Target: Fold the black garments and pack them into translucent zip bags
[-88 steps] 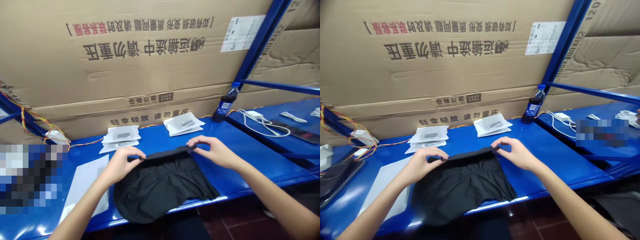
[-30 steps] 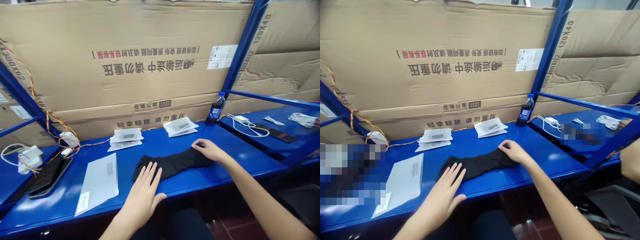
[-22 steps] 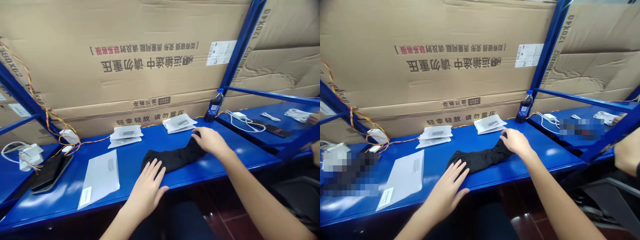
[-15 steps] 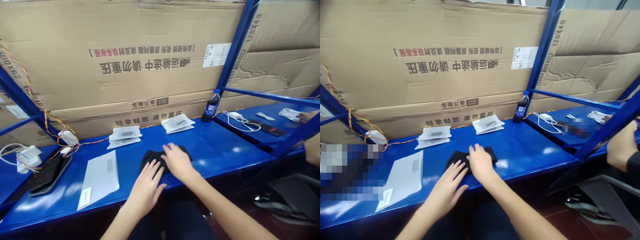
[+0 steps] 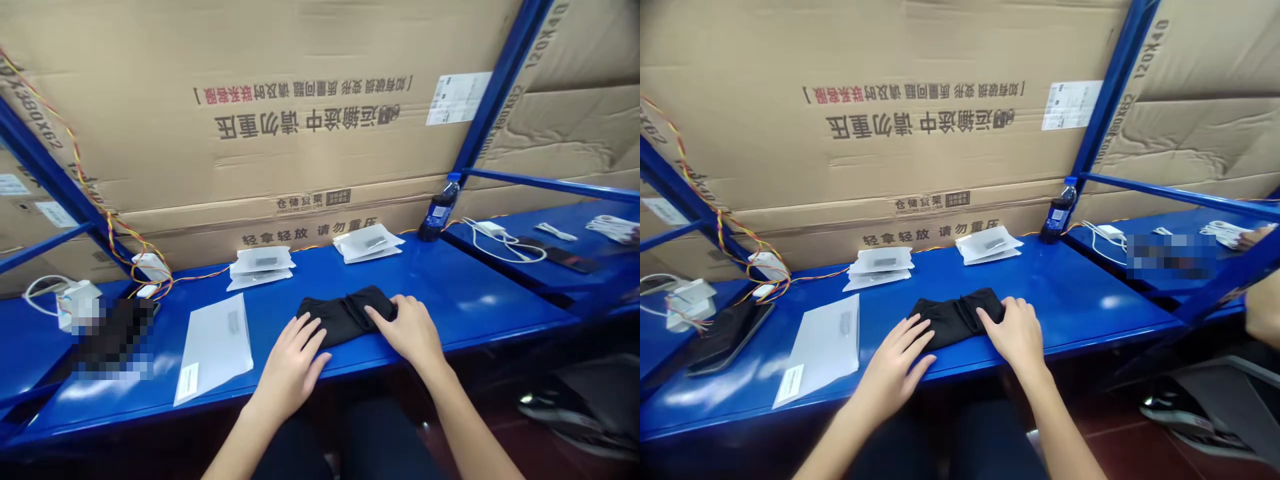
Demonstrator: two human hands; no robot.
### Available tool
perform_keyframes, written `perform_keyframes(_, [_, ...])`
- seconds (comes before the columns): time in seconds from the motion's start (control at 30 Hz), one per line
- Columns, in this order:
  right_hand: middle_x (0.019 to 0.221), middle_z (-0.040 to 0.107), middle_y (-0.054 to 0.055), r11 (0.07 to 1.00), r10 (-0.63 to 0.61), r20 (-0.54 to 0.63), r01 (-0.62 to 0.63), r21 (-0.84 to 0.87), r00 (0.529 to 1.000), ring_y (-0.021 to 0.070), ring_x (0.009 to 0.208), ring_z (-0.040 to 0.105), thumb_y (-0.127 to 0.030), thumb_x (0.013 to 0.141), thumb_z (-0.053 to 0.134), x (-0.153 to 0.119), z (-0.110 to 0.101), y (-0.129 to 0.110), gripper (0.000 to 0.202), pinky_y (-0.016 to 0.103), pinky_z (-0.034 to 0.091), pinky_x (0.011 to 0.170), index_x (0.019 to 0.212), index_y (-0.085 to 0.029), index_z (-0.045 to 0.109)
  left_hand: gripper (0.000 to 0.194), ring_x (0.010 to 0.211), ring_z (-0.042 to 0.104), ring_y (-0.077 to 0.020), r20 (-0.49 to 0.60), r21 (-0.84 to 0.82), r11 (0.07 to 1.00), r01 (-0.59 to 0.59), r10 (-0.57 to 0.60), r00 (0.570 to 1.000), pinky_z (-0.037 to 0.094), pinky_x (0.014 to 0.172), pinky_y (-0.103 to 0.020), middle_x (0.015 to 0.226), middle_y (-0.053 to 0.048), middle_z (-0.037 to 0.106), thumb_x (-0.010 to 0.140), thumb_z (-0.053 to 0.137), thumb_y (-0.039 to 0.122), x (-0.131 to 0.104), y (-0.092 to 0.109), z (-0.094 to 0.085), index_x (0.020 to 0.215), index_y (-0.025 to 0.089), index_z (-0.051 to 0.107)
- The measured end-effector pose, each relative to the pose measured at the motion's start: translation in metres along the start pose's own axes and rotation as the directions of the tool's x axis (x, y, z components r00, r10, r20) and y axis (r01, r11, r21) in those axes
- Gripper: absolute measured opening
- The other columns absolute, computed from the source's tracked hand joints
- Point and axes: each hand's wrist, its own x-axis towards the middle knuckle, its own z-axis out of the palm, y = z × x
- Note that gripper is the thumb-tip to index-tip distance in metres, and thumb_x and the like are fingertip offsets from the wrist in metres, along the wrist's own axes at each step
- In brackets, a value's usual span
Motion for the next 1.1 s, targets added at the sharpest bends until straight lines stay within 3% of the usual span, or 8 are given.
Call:
perform_keyframes(0.13, [0.077, 0.067, 0.002, 0.977, 0.097, -0.043, -0.087, 0.195, 0.994, 0.0246, 0.07, 0.062, -0.044, 0.082, 0.068, 0.009, -0.007, -0.009, 0.023, 0.035, 0.045, 0.065, 0.091, -0.025, 0.058, 0.034, 0.145, 0.055, -0.036, -0.037, -0.043, 0.998, 0.053, -0.055, 0.998, 0.053, 0.114, -0.062, 0.143, -0.015, 0.069, 0.106, 0.057, 0.031, -0.002, 0.004, 0.004, 0.136, 0.017, 0.068])
perform_keyframes(0.2, [0.085, 0.069, 0.005, 0.967, 0.008, -0.235, 0.052, 0.25, 0.972, 0.0243, 0.074, 0.062, -0.04, 0.085, 0.067, 0.009, -0.008, -0.02, 0.021, 0.037, 0.047, 0.07, 0.096, -0.023, 0.06, 0.035, 0.145, 0.055, -0.0362, -0.047, -0.06, 0.995, 0.079, -0.082, 0.996, 0.054, 0.114, -0.063, 0.143, -0.014, 0.069, 0.106, 0.057, 0.032, -0.003, 0.006, 0.007, 0.136, 0.017, 0.068])
perform_keyframes(0.33, [0.1, 0.073, 0.011, 0.864, -0.393, -0.469, 0.492, 0.105, 0.791, 0.0277, 0.093, 0.062, -0.028, 0.1, 0.056, -0.019, 0.007, -0.053, 0.017, 0.042, 0.049, 0.084, 0.108, -0.019, 0.068, 0.034, 0.139, 0.06, -0.0356, -0.047, -0.066, 0.992, 0.112, -0.115, 0.992, 0.057, 0.11, -0.06, 0.137, -0.013, 0.073, 0.106, 0.057, 0.028, -0.005, 0.006, 0.012, 0.135, 0.016, 0.068])
perform_keyframes(0.5, [0.108, 0.075, 0.013, 0.674, -0.707, -0.237, 0.737, 0.06, 0.666, 0.0275, 0.101, 0.066, -0.025, 0.105, 0.055, -0.066, 0.03, -0.075, 0.023, 0.042, 0.051, 0.087, 0.117, -0.016, 0.073, 0.035, 0.13, 0.066, -0.0328, -0.182, -0.059, 0.98, 0.192, -0.2, 0.963, 0.061, 0.105, -0.057, 0.126, -0.011, 0.077, 0.101, 0.049, 0.011, -0.01, 0.007, 0.012, 0.124, 0.019, 0.074])
perform_keyframes(0.7, [0.125, 0.073, 0.015, 0.666, -0.68, -0.271, 0.729, 0.159, 0.681, 0.0319, 0.123, 0.064, -0.028, 0.104, 0.057, -0.056, 0.016, -0.065, 0.035, 0.051, 0.055, 0.103, 0.136, -0.019, 0.069, 0.028, 0.112, 0.071, -0.0308, -0.259, -0.002, 0.908, 0.42, -0.406, 0.876, 0.062, 0.098, -0.052, 0.113, -0.009, 0.079, 0.101, 0.054, 0.021, -0.008, -0.015, -0.009, 0.12, 0.023, 0.075])
perform_keyframes(0.83, [0.159, 0.053, 0.02, 0.645, -0.757, -0.067, 0.76, 0.085, 0.65, 0.0397, 0.154, 0.04, -0.052, 0.101, 0.062, -0.042, 0.017, -0.06, 0.073, 0.066, 0.038, 0.122, 0.161, -0.013, 0.044, 0.048, 0.12, 0.067, -0.0455, -0.176, 0.322, 0.68, 0.658, -0.64, 0.748, 0.059, 0.093, -0.063, 0.13, -0.028, 0.07, 0.102, 0.052, 0.042, -0.009, -0.051, -0.03, 0.134, 0.009, 0.067])
perform_keyframes(0.93, [0.166, 0.044, 0.019, 0.641, -0.767, 0.098, 0.762, 0.091, 0.634, 0.0395, 0.158, 0.033, -0.064, 0.097, 0.062, -0.045, 0.021, -0.055, 0.09, 0.067, 0.034, 0.125, 0.166, -0.013, 0.035, 0.051, 0.112, 0.069, -0.0521, -0.044, 0.495, 0.543, 0.678, -0.764, 0.644, 0.06, 0.079, -0.062, 0.124, -0.036, 0.069, 0.103, 0.046, 0.04, -0.014, -0.066, -0.041, 0.126, 0.0, 0.068])
perform_keyframes(1.1, [0.167, 0.043, 0.018, 0.597, -0.802, 0.14, 0.788, 0.149, 0.581, 0.0407, 0.158, 0.032, -0.05, 0.089, 0.075, -0.059, 0.016, -0.036, 0.093, 0.069, 0.032, 0.125, 0.166, -0.016, 0.035, 0.043, 0.103, 0.078, -0.038, 0.174, 0.542, 0.641, 0.544, -0.719, 0.673, 0.062, 0.083, -0.044, 0.112, -0.027, 0.077, 0.097, 0.037, 0.004, -0.019, -0.055, -0.053, 0.123, 0.004, 0.071])
